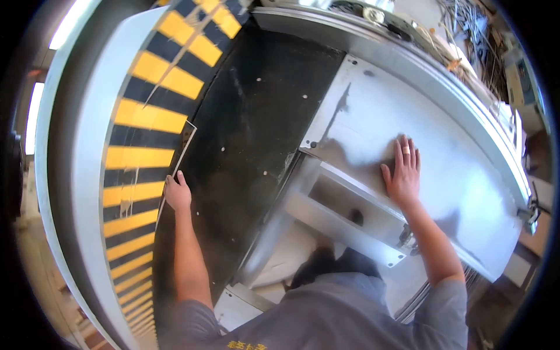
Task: The person operates an industrial panel saw, receiving cut wooden boards, removing trimmed wood strips, and rotating and repositioning the boards on the machine table.
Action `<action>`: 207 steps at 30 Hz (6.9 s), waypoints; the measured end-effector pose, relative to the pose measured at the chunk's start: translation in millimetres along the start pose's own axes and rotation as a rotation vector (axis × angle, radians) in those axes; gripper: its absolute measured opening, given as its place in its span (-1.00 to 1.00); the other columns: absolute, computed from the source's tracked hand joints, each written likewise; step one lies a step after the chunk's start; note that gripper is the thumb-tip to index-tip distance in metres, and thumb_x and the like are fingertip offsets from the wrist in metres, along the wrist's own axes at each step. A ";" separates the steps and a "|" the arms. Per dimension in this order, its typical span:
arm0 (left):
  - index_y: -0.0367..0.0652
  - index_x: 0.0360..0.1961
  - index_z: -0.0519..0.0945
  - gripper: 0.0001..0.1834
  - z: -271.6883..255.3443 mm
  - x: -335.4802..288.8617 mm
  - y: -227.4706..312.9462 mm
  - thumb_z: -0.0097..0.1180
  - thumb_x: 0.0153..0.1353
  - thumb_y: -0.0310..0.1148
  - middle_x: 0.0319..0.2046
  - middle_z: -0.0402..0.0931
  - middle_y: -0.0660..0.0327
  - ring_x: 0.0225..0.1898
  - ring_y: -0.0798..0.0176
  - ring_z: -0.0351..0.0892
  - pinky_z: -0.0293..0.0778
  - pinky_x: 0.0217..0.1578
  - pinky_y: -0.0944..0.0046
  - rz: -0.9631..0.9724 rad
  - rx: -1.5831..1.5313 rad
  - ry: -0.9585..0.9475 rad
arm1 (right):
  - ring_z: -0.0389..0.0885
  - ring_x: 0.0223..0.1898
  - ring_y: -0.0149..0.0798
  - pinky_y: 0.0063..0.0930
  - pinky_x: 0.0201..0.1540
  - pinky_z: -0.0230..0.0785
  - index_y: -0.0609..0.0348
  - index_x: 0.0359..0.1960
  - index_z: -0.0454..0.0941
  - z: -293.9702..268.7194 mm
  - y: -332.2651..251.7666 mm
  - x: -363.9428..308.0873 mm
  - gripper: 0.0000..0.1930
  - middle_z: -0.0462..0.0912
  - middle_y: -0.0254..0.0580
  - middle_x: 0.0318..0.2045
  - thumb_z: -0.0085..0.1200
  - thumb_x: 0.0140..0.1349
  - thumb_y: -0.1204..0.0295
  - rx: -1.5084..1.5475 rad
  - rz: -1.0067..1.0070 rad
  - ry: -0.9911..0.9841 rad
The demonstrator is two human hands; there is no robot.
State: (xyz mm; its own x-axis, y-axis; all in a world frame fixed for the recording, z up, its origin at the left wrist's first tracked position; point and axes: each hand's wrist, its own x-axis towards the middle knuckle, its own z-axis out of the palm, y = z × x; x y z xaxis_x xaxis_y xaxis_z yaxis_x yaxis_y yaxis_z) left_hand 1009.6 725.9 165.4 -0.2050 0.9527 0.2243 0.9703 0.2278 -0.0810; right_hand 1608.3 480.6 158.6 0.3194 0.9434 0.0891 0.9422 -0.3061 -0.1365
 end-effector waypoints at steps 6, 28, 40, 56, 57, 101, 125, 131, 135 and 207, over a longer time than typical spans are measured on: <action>-0.51 0.17 0.54 -0.23 16.7 39.7 70.1 -0.22 0.53 0.14 0.16 0.55 -0.31 0.22 -0.25 0.54 0.45 0.23 -0.08 0.092 0.132 0.009 | -0.13 0.62 0.07 0.01 0.63 -0.31 0.19 0.54 0.08 -5.5 1.5 6.6 -0.15 0.02 0.01 0.59 0.19 0.31 0.16 0.074 0.016 -0.070; -0.30 0.11 0.66 -0.24 4.4 153.7 357.1 -0.29 0.51 0.21 0.08 0.66 -0.15 0.07 -0.24 0.67 0.55 0.11 -0.14 0.204 0.150 -0.039 | -0.24 0.64 0.08 0.08 0.63 -0.46 0.23 0.55 0.06 -8.3 8.9 16.2 0.00 -0.09 0.06 0.61 0.29 0.20 0.03 0.118 0.092 -0.289; -0.27 0.07 0.69 -0.25 9.4 167.1 388.0 -0.27 0.51 0.21 0.04 0.69 -0.10 0.04 -0.20 0.70 0.57 0.07 -0.14 0.228 0.182 0.009 | -0.22 0.63 0.13 0.14 0.62 -0.44 0.25 0.52 0.11 -2.9 12.8 17.2 -0.01 -0.05 0.10 0.59 0.30 0.14 0.03 0.157 0.082 -0.276; -0.28 0.50 0.19 -0.23 41.3 139.4 347.8 -0.15 0.51 0.09 0.47 0.18 -0.22 0.50 -0.26 0.13 0.02 0.49 -0.20 0.462 -0.090 0.234 | -0.12 0.61 0.14 0.12 0.61 -0.31 0.32 0.50 0.12 -20.2 6.9 15.8 -0.11 0.05 0.11 0.56 0.21 0.26 0.09 0.225 0.008 -0.157; -0.28 0.51 0.16 -0.23 39.2 103.1 351.5 -0.08 0.50 0.04 0.51 0.09 -0.21 0.55 -0.26 0.01 -0.09 0.53 -0.21 0.491 -0.227 0.185 | -0.12 0.61 0.14 0.12 0.61 -0.31 0.32 0.50 0.12 -18.9 6.9 12.3 -0.11 0.05 0.11 0.56 0.21 0.26 0.09 0.206 0.001 -0.141; -0.33 0.28 0.48 -0.52 -19.7 -244.0 -10.1 -0.06 0.51 -0.21 0.33 0.35 -0.08 0.34 -0.17 0.30 0.23 0.35 -0.08 0.049 -0.298 0.086 | 0.04 0.58 -0.04 -0.09 0.60 -0.16 0.35 0.47 0.19 7.0 19.0 -10.7 -0.22 0.19 0.01 0.51 0.00 0.41 0.01 0.205 0.001 0.145; -0.26 0.30 0.44 -0.51 -35.3 -278.5 32.0 0.05 0.41 -0.27 0.33 0.36 -0.05 0.33 -0.18 0.31 0.25 0.33 -0.12 0.283 -0.278 0.118 | 0.05 0.57 -0.03 -0.12 0.60 -0.16 0.37 0.47 0.18 7.0 18.7 -12.5 -0.23 0.22 0.04 0.50 -0.04 0.43 0.01 0.181 -0.013 0.145; -0.25 0.30 0.44 -0.51 -38.2 -278.9 31.8 0.04 0.42 -0.26 0.32 0.37 -0.05 0.32 -0.18 0.32 0.26 0.32 -0.12 0.280 -0.264 0.122 | 0.03 0.58 -0.02 -0.12 0.61 -0.17 0.37 0.48 0.16 5.2 18.0 -13.3 -0.22 0.20 0.04 0.51 -0.04 0.43 0.02 0.195 -0.021 0.138; -0.25 0.30 0.44 -0.51 -40.1 -277.8 31.8 0.03 0.42 -0.26 0.32 0.37 -0.05 0.32 -0.18 0.32 0.26 0.32 -0.12 0.284 -0.255 0.118 | 0.02 0.58 -0.02 -0.11 0.61 -0.17 0.37 0.49 0.15 3.7 17.6 -13.4 -0.22 0.19 0.05 0.51 -0.03 0.43 0.02 0.209 -0.016 0.126; -0.38 -0.23 0.71 -0.14 -75.8 -567.9 -339.9 -0.41 0.55 0.23 -0.21 0.70 -0.25 -0.13 -0.34 0.69 0.60 -0.09 -0.23 -1.355 -0.178 -0.056 | -0.18 0.62 0.14 0.20 0.58 -0.34 0.30 0.55 0.05 -10.5 -61.9 44.1 -0.22 0.04 0.13 0.57 -0.22 0.51 -0.04 0.037 0.502 -0.057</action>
State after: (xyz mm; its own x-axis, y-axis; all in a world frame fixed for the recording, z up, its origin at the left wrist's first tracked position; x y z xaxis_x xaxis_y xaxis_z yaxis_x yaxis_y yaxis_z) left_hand 805.9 92.2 139.0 -0.9998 0.0134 -0.0122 0.0092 0.9555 0.2948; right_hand 1565.2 539.8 181.4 0.7248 0.6871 -0.0503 0.6695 -0.7197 -0.1840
